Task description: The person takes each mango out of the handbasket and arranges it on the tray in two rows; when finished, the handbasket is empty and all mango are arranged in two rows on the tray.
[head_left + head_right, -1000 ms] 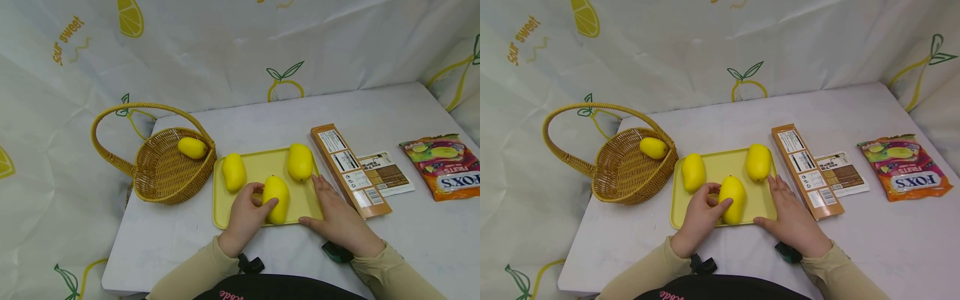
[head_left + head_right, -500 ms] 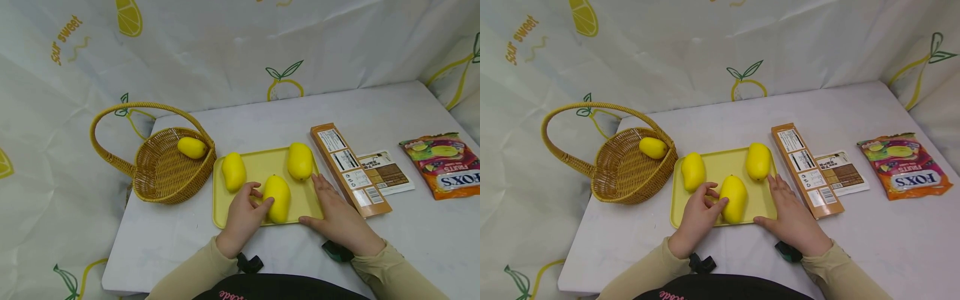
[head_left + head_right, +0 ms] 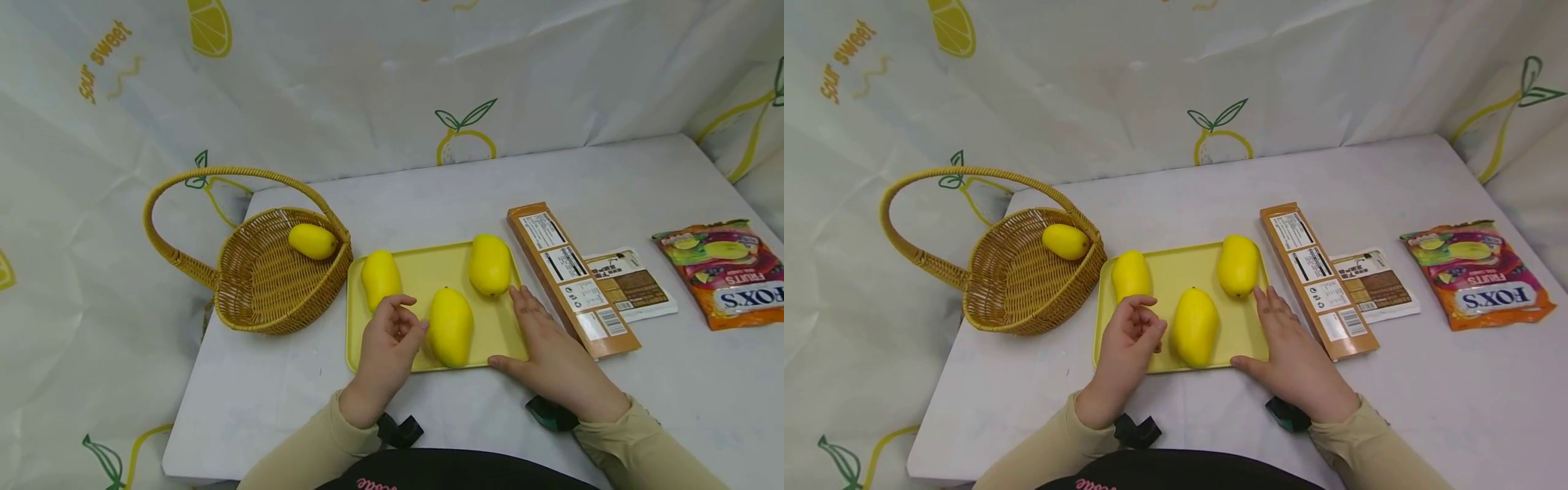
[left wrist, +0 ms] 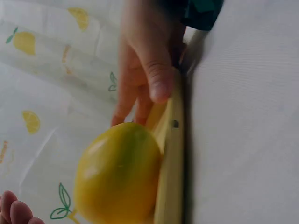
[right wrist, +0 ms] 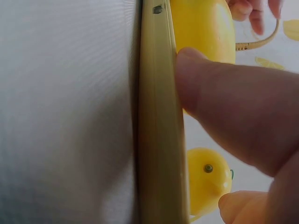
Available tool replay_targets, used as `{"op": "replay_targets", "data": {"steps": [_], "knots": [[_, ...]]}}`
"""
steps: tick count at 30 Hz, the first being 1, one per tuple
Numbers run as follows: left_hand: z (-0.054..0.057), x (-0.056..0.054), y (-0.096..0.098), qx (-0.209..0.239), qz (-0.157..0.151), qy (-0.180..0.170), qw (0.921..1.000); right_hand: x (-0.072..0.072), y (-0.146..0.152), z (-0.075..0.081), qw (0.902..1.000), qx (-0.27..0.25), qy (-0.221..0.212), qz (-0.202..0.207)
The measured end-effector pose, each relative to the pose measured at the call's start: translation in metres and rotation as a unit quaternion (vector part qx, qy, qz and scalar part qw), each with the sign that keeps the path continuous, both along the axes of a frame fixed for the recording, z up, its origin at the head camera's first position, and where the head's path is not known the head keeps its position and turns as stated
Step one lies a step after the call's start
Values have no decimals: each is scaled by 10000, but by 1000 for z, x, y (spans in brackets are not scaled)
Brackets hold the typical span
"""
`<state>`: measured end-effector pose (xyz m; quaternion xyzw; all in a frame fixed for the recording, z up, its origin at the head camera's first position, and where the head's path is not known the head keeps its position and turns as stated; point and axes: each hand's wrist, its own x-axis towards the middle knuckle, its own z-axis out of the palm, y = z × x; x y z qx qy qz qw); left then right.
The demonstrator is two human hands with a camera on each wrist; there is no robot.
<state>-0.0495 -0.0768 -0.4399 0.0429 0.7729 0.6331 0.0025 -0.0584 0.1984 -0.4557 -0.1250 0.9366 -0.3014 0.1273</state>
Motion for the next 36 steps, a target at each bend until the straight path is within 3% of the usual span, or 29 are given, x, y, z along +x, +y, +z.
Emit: {"op": "replay_targets", "data": {"steps": [4,9,13,18,20,21,22,26,27,28,29,30,36], "knots": [[14,-1,-13,481,143,-290,9983,-1,0,1,10000,-14,-42,-5],[35,-8,-40,1105,632,-602,9900,0,0,1,10000,-40,-57,-20],[54,-19,-72,1864,937,-671,9757,1,0,0,10000,-48,-18,-34],[79,-35,-115,2765,847,-994,9521,1,0,0,10000,-3,-9,-50],[88,-44,-130,3228,898,-1203,9345,1,1,0,10000,-4,42,-43],[92,-50,-137,3523,946,-1351,9212,1,2,0,10000,-2,70,-39],[96,-55,-144,3854,1019,-1531,9043,1,2,0,10000,3,86,-31],[104,-77,-167,5106,1511,-2253,8159,1,2,0,9999,12,101,-52],[103,-81,-171,5282,1633,-2377,7986,1,2,0,9999,22,95,-59],[101,-86,-174,5368,1732,-2473,7878,0,2,0,9999,24,88,-64],[99,-89,-177,5390,1827,-2547,7818,0,2,0,9999,19,83,-63],[95,-93,-179,5350,1898,-2597,7813,0,2,0,10000,12,78,-55],[78,-109,-187,5063,1959,-2983,7850,1,1,1,10000,10,76,-19]]}}
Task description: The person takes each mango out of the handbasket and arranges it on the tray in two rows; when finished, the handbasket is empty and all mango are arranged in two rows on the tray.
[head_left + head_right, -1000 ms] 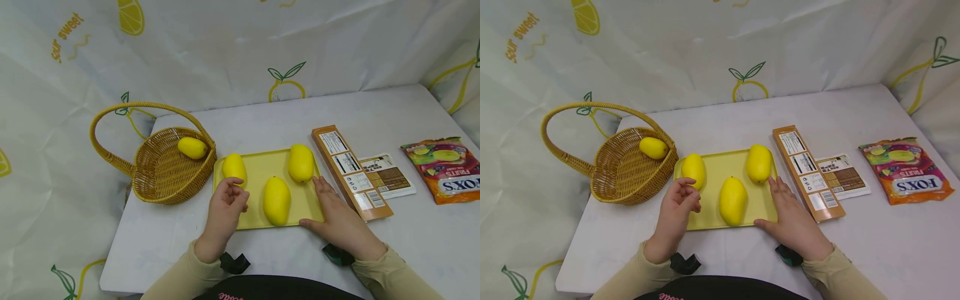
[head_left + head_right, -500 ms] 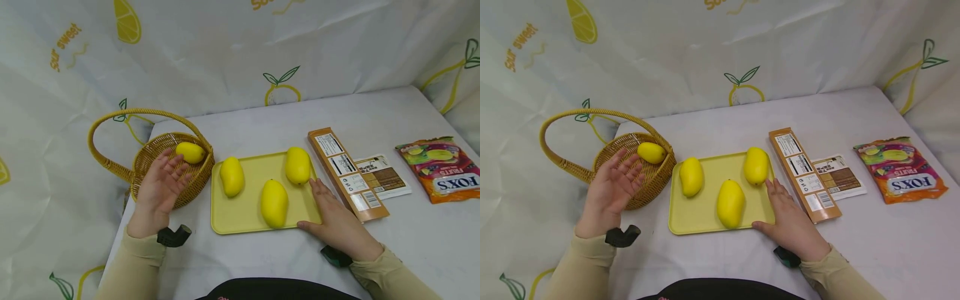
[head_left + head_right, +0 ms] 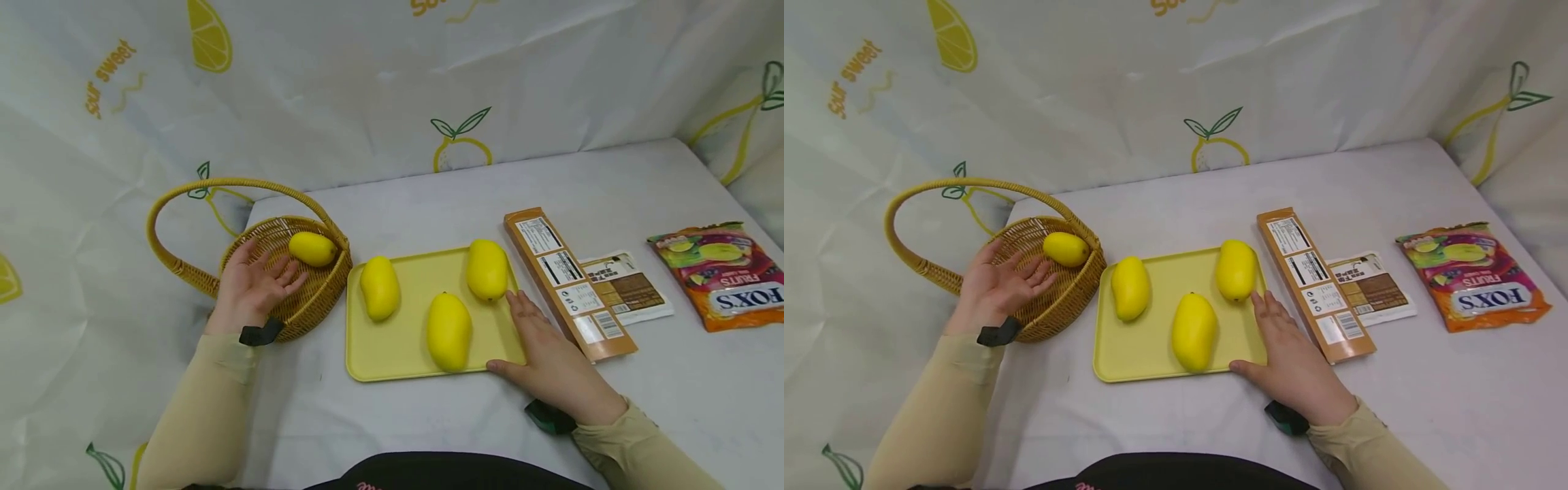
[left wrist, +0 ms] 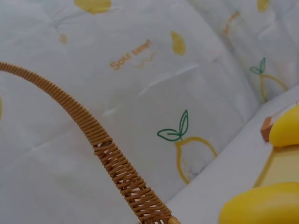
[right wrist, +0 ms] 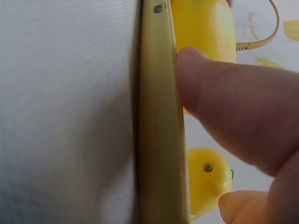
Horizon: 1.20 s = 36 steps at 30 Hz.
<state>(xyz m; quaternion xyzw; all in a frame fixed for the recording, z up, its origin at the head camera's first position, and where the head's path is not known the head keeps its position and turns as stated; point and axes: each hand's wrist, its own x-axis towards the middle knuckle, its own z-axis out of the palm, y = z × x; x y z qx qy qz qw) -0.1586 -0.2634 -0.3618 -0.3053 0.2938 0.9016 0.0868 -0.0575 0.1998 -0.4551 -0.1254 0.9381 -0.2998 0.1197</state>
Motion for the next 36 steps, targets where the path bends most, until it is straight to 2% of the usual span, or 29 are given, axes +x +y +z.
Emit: {"op": "replay_targets", "data": {"steps": [8,17,22,29,36], "knots": [[-12,-17,-1,-442,-462,-554,9964,0,0,-2,10000,-3,-27,0],[-18,-35,0,-737,-1017,-839,9885,0,0,-1,10000,-24,24,5],[-19,-45,-1,-1090,-1417,-826,9804,0,-1,-1,10000,-45,5,21],[-25,-52,-4,-1682,-1902,-743,9644,0,0,-3,10000,-28,36,49],[-28,-55,-4,-1792,-2058,-702,9595,0,0,-3,10000,-42,40,60]]}}
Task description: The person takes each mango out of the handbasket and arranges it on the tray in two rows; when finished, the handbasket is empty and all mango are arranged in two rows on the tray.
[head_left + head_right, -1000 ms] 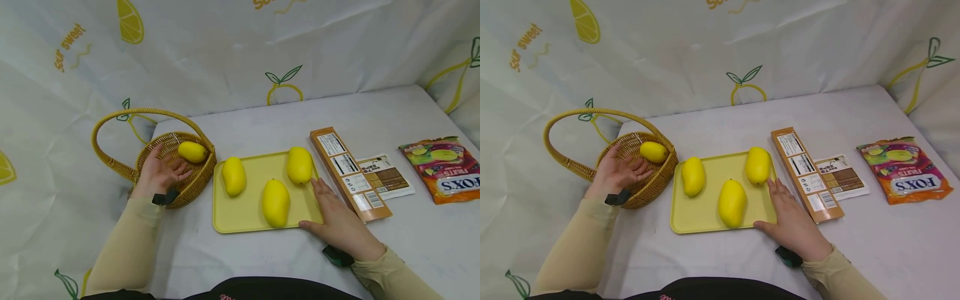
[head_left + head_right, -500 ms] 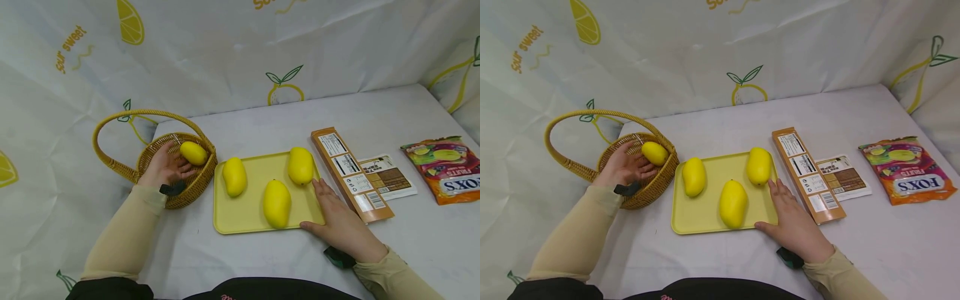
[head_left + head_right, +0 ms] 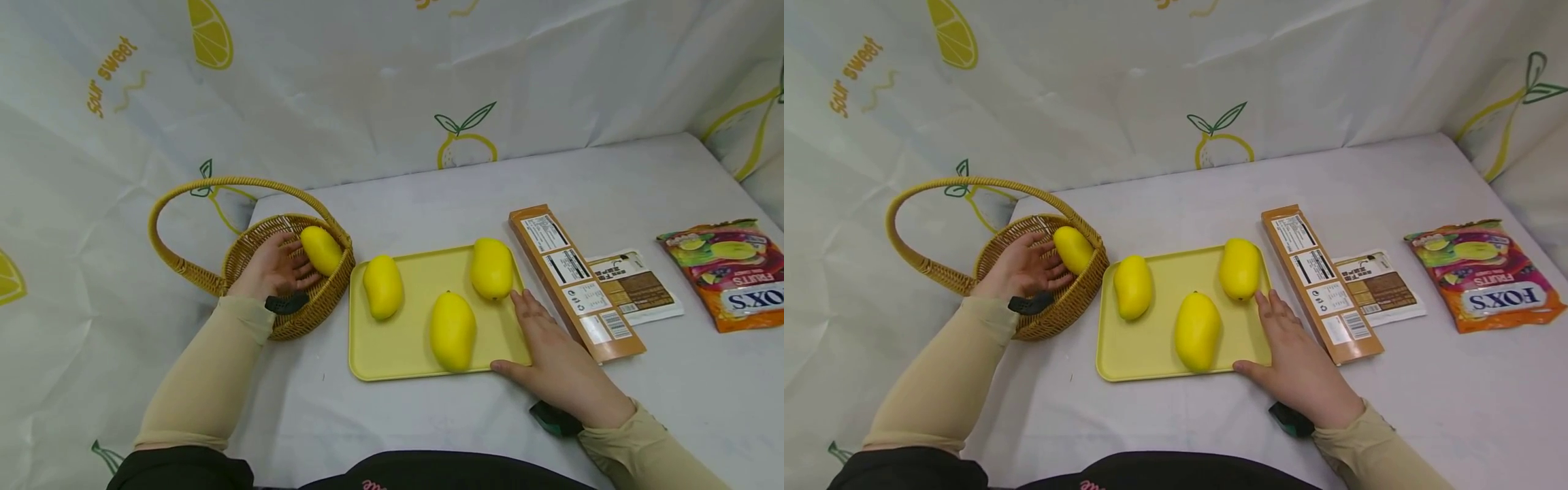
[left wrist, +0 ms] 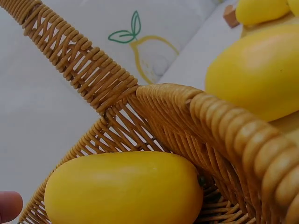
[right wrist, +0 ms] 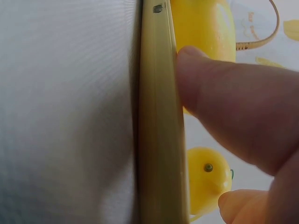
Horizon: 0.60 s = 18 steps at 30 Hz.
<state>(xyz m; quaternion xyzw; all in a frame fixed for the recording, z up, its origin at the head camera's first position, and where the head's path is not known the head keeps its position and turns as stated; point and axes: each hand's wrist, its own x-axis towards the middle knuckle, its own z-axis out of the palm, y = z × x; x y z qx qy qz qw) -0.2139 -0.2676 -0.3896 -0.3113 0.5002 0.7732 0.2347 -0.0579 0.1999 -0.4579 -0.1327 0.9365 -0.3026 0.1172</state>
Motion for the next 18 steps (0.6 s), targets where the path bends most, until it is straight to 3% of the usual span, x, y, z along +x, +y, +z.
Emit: {"op": "replay_targets", "data": {"steps": [8,12,18], "knots": [[1,1,3,-338,-209,130,9991,-2,0,1,10000,64,-57,-14],[1,2,4,-531,-488,280,9970,-2,1,0,10000,63,-54,-14],[-2,5,7,-1290,-1090,738,9829,-1,0,1,10000,29,-75,-14]]}}
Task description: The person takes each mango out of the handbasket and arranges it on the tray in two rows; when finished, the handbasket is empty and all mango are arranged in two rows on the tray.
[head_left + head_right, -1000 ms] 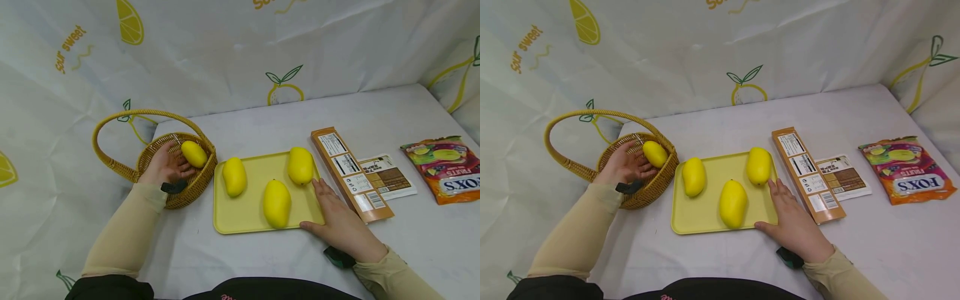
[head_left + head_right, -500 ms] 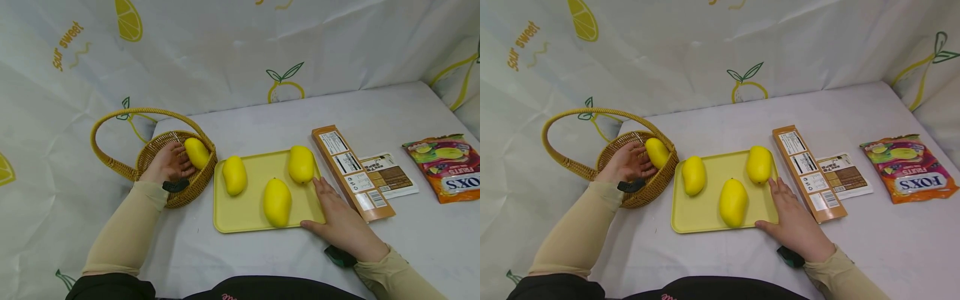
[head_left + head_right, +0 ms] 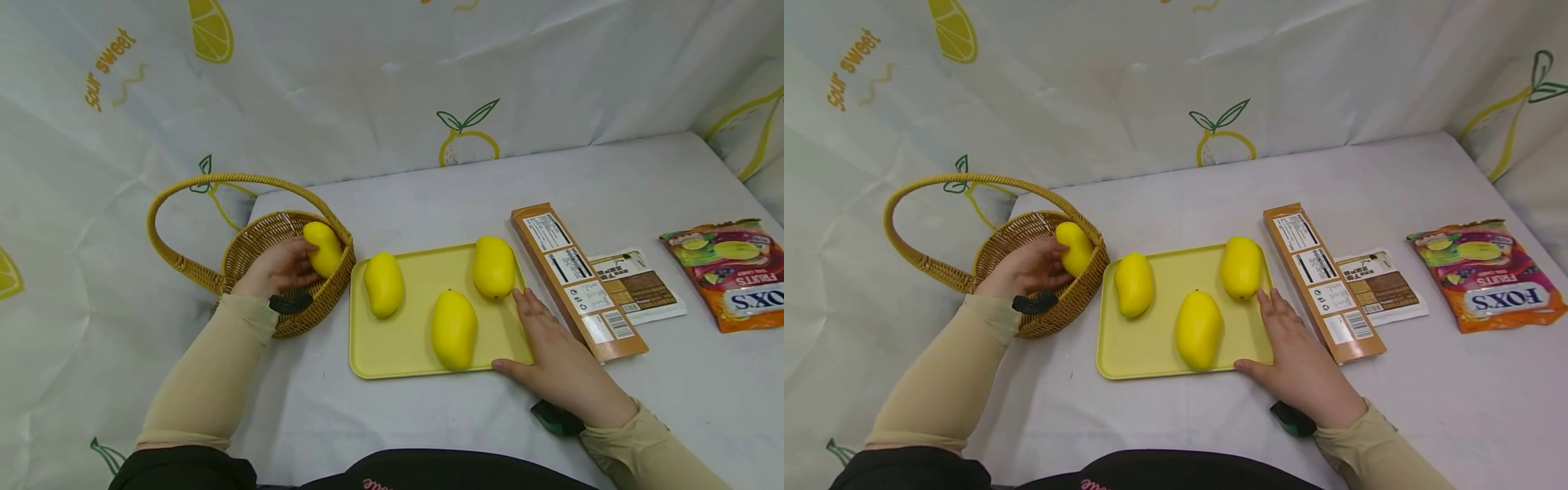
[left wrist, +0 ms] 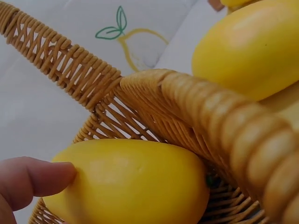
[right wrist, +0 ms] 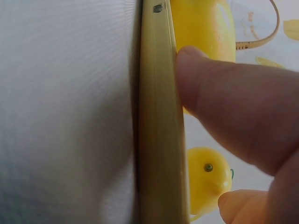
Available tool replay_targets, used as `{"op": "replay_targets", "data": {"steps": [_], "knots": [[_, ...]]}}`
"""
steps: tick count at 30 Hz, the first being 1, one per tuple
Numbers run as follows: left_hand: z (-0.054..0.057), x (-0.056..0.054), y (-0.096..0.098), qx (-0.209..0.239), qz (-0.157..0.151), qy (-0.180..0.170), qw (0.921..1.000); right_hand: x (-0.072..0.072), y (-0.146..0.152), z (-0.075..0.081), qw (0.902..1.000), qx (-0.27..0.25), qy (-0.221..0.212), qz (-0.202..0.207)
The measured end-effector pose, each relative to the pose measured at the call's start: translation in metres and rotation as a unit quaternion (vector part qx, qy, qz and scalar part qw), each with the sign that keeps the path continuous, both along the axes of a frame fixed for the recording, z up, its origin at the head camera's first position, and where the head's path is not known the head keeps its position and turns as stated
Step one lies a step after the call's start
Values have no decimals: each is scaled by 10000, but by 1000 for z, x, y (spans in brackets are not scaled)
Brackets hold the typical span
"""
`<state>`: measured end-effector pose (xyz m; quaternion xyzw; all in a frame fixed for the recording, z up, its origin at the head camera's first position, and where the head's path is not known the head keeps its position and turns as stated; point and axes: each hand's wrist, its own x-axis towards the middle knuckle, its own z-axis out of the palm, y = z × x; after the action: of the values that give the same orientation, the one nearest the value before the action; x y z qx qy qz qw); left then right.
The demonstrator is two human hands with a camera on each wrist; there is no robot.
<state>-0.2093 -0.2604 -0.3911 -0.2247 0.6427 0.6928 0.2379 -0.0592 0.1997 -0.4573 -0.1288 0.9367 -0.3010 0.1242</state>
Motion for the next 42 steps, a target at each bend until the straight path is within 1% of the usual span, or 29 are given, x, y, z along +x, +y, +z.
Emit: {"op": "replay_targets", "data": {"steps": [2,4,6,8,10,12,14,16,18,23,26,28,29,32,36,37,39,42], "knots": [[0,1,1,-352,-114,158,9992,0,0,1,10000,17,-11,1],[1,3,2,-729,-194,327,9966,-1,0,1,10000,29,-1,3],[3,5,2,-1106,-230,516,9923,0,0,1,10000,30,14,10],[6,8,1,-1392,-210,696,9876,0,-1,1,10000,39,9,3],[10,12,0,-1497,-96,875,9848,0,-1,0,10000,32,17,6],[14,17,-1,-1505,65,1062,9829,0,-1,0,10000,43,17,3],[17,24,-1,-1588,291,1300,9783,0,-1,-1,10000,27,34,14],[20,33,-1,-1723,450,1629,9704,1,-1,-1,10000,33,32,17],[23,44,0,-1884,546,1993,9601,1,-1,-1,10000,22,45,22],[32,75,14,-2284,505,2910,9277,1,2,1,10000,27,10,-5],[34,94,26,-2424,581,3327,9095,1,2,1,10000,22,-16,-15],[33,107,33,-2425,678,3528,9012,1,2,0,10000,19,-1,-3],[32,113,36,-2381,718,3638,8977,1,1,0,10000,13,5,-2],[24,130,46,-2117,817,3920,8915,1,0,-1,10000,11,37,2],[5,150,58,-1868,878,4192,8841,1,-1,0,10000,39,14,-11],[0,154,60,-1885,877,4229,8820,1,-1,1,10000,50,-5,-16],[-11,162,64,-1949,838,4353,8749,0,-1,2,10000,60,-53,-13],[-25,170,67,-2179,599,4521,8629,-1,0,3,9999,87,-89,-1]]}}
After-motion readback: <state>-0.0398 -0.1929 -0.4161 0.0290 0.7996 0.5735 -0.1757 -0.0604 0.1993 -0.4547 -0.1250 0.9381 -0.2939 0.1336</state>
